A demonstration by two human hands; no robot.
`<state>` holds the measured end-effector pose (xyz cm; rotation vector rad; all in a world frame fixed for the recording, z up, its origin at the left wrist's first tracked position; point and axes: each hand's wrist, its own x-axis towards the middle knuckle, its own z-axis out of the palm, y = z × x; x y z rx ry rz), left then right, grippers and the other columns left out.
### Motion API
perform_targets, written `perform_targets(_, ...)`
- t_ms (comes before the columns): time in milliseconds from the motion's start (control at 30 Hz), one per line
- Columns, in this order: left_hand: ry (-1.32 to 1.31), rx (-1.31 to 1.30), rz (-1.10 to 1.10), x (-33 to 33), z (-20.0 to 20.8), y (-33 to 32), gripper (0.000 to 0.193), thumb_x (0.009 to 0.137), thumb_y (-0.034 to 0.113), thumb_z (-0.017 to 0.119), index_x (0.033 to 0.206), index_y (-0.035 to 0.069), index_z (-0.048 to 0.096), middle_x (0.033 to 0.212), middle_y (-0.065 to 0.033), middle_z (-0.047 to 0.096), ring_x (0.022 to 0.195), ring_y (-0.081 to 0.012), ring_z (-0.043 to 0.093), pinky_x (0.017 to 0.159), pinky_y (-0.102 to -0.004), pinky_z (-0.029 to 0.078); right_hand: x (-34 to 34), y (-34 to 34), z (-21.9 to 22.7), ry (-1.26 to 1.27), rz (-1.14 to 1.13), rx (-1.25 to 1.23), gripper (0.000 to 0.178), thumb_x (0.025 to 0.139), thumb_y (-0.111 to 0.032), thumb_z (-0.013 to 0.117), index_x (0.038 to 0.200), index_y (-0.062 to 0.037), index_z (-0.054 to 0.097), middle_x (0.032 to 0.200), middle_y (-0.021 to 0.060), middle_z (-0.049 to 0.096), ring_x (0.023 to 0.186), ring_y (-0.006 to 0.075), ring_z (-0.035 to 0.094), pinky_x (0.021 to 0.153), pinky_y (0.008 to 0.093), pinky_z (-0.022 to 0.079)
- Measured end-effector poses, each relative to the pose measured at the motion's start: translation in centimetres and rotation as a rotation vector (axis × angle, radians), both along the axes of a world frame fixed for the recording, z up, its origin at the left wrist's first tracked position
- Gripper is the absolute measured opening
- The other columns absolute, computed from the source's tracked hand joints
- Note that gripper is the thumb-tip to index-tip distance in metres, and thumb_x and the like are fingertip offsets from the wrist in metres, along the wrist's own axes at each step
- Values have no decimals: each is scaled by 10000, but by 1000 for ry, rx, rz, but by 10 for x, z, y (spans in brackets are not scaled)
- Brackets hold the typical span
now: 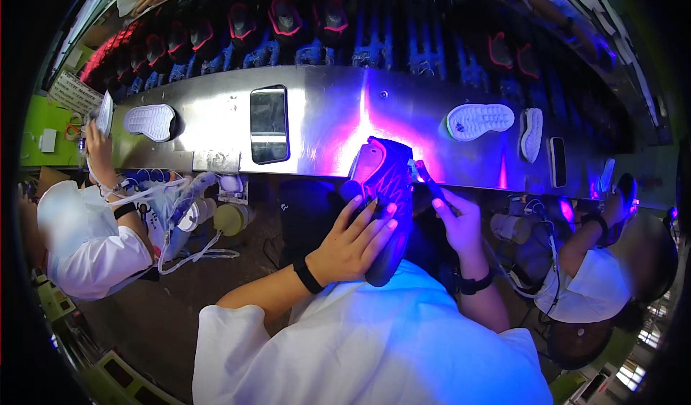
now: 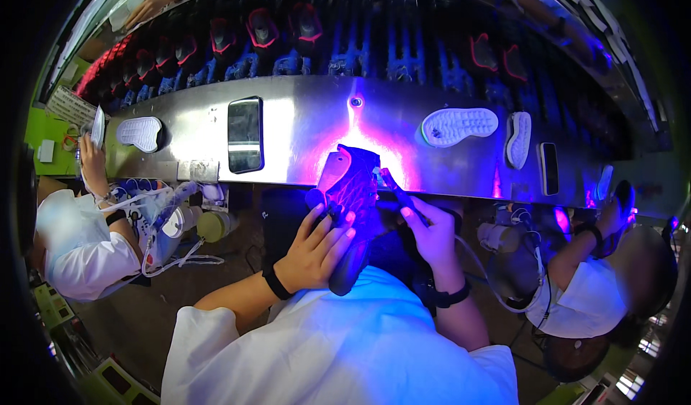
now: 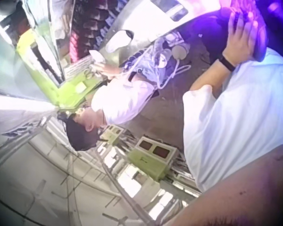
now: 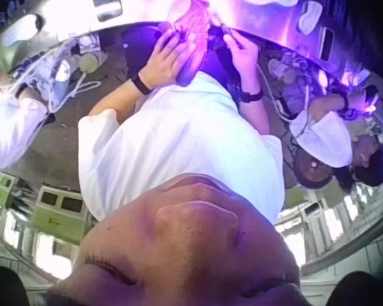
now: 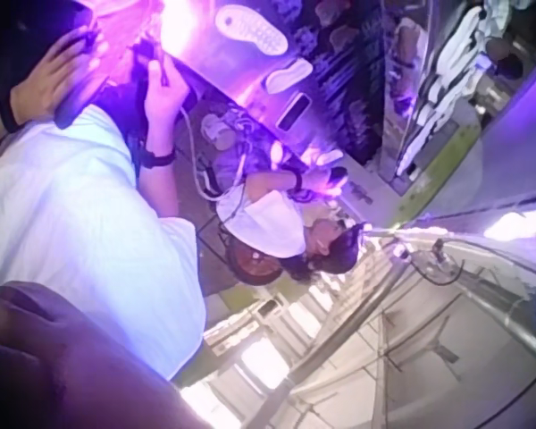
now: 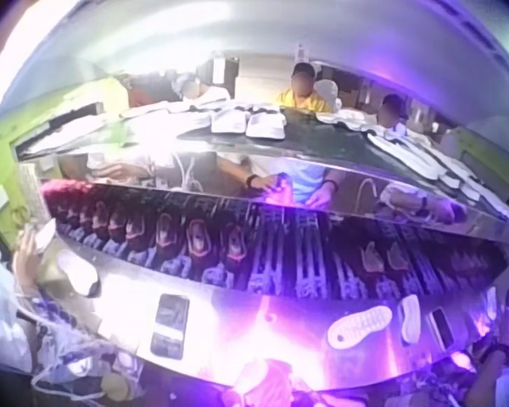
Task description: Applying adhesive to shoe uppers and lasts on a manufacturing conveyor line.
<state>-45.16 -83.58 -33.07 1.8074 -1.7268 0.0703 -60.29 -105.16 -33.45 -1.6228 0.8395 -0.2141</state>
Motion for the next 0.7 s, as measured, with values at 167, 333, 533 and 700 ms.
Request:
perform_targets(167, 28, 11, -24, 7, 1, 0, 472, 818, 141, 637, 1250, -38, 570, 1303, -215, 596, 1148, -376, 581, 1087, -604, 371, -39, 11, -5, 55, 50, 56, 374, 916, -198, 734, 1214, 22, 678, 834, -7, 639, 709, 64, 563, 636, 229, 461)
perform_targets(333, 28, 53, -81, 9, 1, -4, 457, 817, 135, 635, 1237, -37, 583, 1294, -217, 604, 1233, -381, 557, 1090, -604, 371, -40, -1, 8, 129, 80, -103, 316, 916, -186, 726, 1160, 12, 701, 921, 45, 716, 847, 87, 617, 776, 257, 495)
perform_targets(533, 12, 72, -52, 8, 6, -9, 479, 818, 137, 593, 1267, -32, 593, 1286, -173, 595, 1256, -387, 547, 1092, -596, 373, -9, -9, 10, 37, 9, 45, 312, 937, -181, 705, 1197, -9, 695, 871, -7, 673, 783, 52, 566, 704, 224, 460)
perform_targets(700, 12, 109, -59, 8, 17, -13, 553, 818, 181, 613, 1313, -54, 541, 1333, -206, 569, 1272, -407, 529, 1109, -589, 340, -57, -1, 13, 93, 92, 81, 323, 925, -195, 720, 1189, -10, 699, 776, -27, 632, 708, 49, 554, 641, 226, 452)
